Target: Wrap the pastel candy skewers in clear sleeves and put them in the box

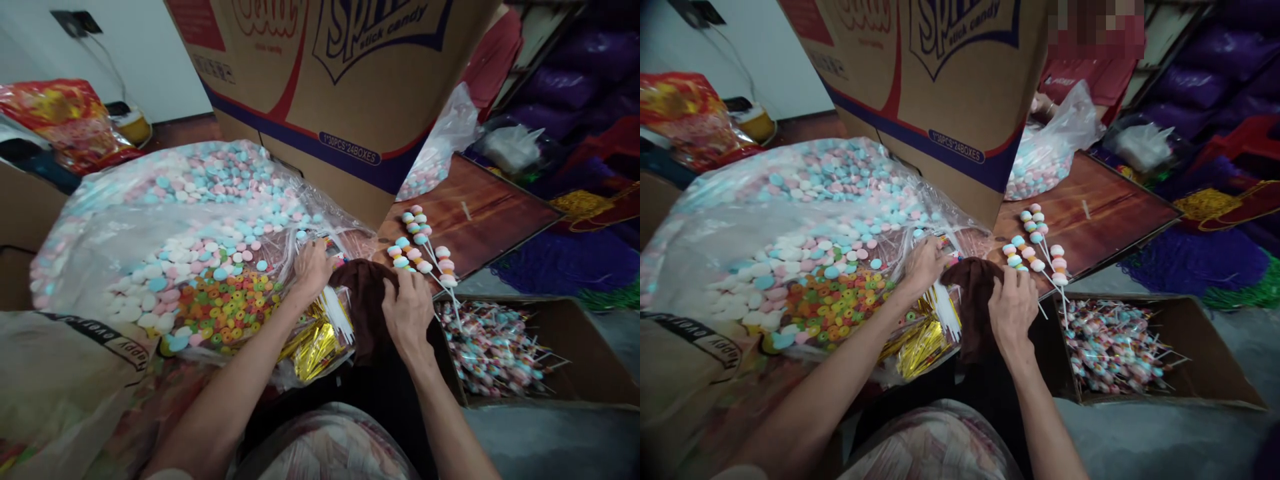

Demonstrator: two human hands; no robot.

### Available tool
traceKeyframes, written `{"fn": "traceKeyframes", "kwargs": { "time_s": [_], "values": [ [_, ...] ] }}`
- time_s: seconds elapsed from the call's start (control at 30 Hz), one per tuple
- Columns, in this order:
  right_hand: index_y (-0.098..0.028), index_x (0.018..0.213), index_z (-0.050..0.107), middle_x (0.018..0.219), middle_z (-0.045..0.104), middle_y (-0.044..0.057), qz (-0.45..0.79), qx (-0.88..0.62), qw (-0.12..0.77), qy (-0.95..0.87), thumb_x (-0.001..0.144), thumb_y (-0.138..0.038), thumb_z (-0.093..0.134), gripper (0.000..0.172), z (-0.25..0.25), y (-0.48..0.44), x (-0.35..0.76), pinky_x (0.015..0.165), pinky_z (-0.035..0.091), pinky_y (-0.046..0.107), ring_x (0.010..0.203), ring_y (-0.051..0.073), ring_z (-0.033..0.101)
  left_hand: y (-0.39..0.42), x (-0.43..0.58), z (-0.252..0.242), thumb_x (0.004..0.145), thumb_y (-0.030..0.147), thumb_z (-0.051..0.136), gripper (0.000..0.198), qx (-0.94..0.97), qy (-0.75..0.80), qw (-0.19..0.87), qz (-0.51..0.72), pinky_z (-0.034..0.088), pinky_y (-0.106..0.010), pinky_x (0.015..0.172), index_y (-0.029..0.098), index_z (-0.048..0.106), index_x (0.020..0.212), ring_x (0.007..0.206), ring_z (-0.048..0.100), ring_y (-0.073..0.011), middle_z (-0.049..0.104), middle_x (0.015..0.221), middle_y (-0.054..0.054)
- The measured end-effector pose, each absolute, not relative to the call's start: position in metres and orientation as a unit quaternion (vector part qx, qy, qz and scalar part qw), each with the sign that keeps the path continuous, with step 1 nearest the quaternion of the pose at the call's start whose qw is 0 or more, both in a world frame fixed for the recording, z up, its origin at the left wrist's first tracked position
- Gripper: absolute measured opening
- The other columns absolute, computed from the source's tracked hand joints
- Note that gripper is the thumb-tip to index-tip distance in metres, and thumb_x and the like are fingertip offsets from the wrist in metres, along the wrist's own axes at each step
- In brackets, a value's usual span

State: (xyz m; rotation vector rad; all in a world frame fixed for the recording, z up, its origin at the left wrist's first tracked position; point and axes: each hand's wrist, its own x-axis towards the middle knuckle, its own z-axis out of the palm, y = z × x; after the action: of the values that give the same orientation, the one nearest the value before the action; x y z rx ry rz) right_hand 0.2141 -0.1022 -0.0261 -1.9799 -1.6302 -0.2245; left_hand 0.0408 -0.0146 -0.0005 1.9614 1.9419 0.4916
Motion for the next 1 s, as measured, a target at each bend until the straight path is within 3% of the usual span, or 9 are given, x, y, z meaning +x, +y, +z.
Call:
{"fn": "traceKeyframes", "kwargs": {
  "time_s": [0.17, 0.33, 0.43, 0.5, 0.6, 0.67, 0.73, 0.87, 1.0],
  "values": [
    [-0.015, 0.101, 0.066, 0.09, 0.063, 0.013, -0.089, -0.761, 0.281, -0.577, 0.091, -0.021, 0.047, 0.023, -0.029, -0.109, 0.221, 0.072, 0.04, 0.037, 0.084, 0.027, 0.054, -0.009, 0.041, -0.012, 0.087, 0.025, 0.058, 0.009, 0.698, 0.671, 0.181, 0.171, 0.042, -0.035, 0.075, 0.021, 0.063, 0.081, 0.085, 0.064, -0.0259, 0.068, 0.084, -0.008],
    [-0.015, 0.107, 0.067, 0.11, 0.06, 0.018, -0.106, -0.757, 0.318, -0.562, 0.089, -0.027, 0.054, 0.025, -0.022, -0.112, 0.214, 0.078, 0.04, 0.043, 0.098, 0.032, 0.053, -0.011, 0.033, -0.011, 0.088, 0.016, 0.051, 0.011, 0.699, 0.67, 0.163, 0.19, 0.041, -0.035, 0.076, 0.019, 0.061, 0.085, 0.087, 0.063, -0.0259, 0.067, 0.087, -0.011],
    [-0.018, 0.102, 0.068, 0.109, 0.062, 0.015, -0.005, -0.693, 0.426, -0.581, 0.092, -0.034, 0.054, 0.024, -0.009, -0.113, 0.2, 0.088, 0.041, 0.045, 0.103, 0.029, 0.054, -0.027, 0.032, 0.003, 0.088, 0.014, 0.049, 0.011, 0.712, 0.639, 0.155, 0.244, 0.041, -0.033, 0.077, 0.02, 0.057, 0.082, 0.086, 0.06, -0.0234, 0.064, 0.085, -0.008],
    [-0.019, 0.101, 0.068, 0.104, 0.066, 0.011, 0.152, -0.641, 0.49, -0.571, 0.092, -0.038, 0.055, 0.024, 0.001, -0.11, 0.188, 0.088, 0.044, 0.041, 0.097, 0.024, 0.058, -0.043, 0.035, 0.015, 0.089, 0.016, 0.049, 0.012, 0.719, 0.598, 0.175, 0.306, 0.04, -0.032, 0.075, 0.021, 0.053, 0.078, 0.081, 0.057, -0.0208, 0.061, 0.081, -0.005],
    [-0.019, 0.101, 0.068, 0.091, 0.068, 0.005, 0.404, -0.555, 0.563, -0.461, 0.087, -0.042, 0.061, 0.028, 0.009, -0.104, 0.172, 0.076, 0.047, 0.033, 0.08, 0.018, 0.059, -0.069, 0.043, 0.03, 0.09, 0.018, 0.049, 0.015, 0.704, 0.557, 0.244, 0.367, 0.038, -0.03, 0.072, 0.021, 0.05, 0.075, 0.076, 0.053, -0.0172, 0.057, 0.077, -0.001],
    [-0.017, 0.092, 0.07, 0.078, 0.066, 0.001, 0.472, -0.513, 0.608, -0.381, 0.081, -0.04, 0.068, 0.025, 0.01, -0.1, 0.166, 0.067, 0.045, 0.028, 0.069, 0.014, 0.055, -0.083, 0.047, 0.033, 0.09, 0.02, 0.05, 0.013, 0.667, 0.552, 0.299, 0.402, 0.037, -0.028, 0.07, 0.02, 0.052, 0.076, 0.072, 0.051, -0.015, 0.057, 0.076, 0.0],
    [-0.017, 0.083, 0.07, 0.07, 0.061, -0.002, 0.478, -0.501, 0.636, -0.342, 0.077, -0.035, 0.073, 0.019, 0.01, -0.099, 0.166, 0.061, 0.041, 0.025, 0.063, 0.011, 0.049, -0.094, 0.051, 0.032, 0.09, 0.031, 0.053, 0.023, 0.595, 0.56, 0.393, 0.422, 0.034, -0.026, 0.062, 0.019, 0.053, 0.071, 0.063, 0.046, -0.0125, 0.052, 0.067, 0.001],
    [-0.017, 0.077, 0.069, 0.066, 0.059, -0.003, 0.475, -0.503, 0.638, -0.338, 0.077, -0.031, 0.073, 0.014, 0.012, -0.103, 0.174, 0.059, 0.038, 0.023, 0.061, 0.01, 0.046, -0.102, 0.059, 0.025, 0.084, 0.053, 0.061, 0.041, 0.328, 0.48, 0.703, 0.409, 0.032, -0.023, 0.052, 0.015, 0.06, 0.067, 0.053, 0.043, -0.009, 0.052, 0.06, 0.001],
    [-0.017, 0.077, 0.067, 0.068, 0.058, -0.003, 0.461, -0.511, 0.625, -0.368, 0.081, -0.031, 0.069, 0.014, 0.015, -0.11, 0.181, 0.062, 0.039, 0.023, 0.063, 0.01, 0.046, -0.09, 0.069, 0.022, 0.075, 0.03, 0.078, 0.02, 0.059, 0.381, 0.806, 0.45, 0.044, -0.021, 0.06, 0.015, 0.066, 0.079, 0.062, 0.057, -0.0088, 0.065, 0.073, -0.001]
  ]
}}
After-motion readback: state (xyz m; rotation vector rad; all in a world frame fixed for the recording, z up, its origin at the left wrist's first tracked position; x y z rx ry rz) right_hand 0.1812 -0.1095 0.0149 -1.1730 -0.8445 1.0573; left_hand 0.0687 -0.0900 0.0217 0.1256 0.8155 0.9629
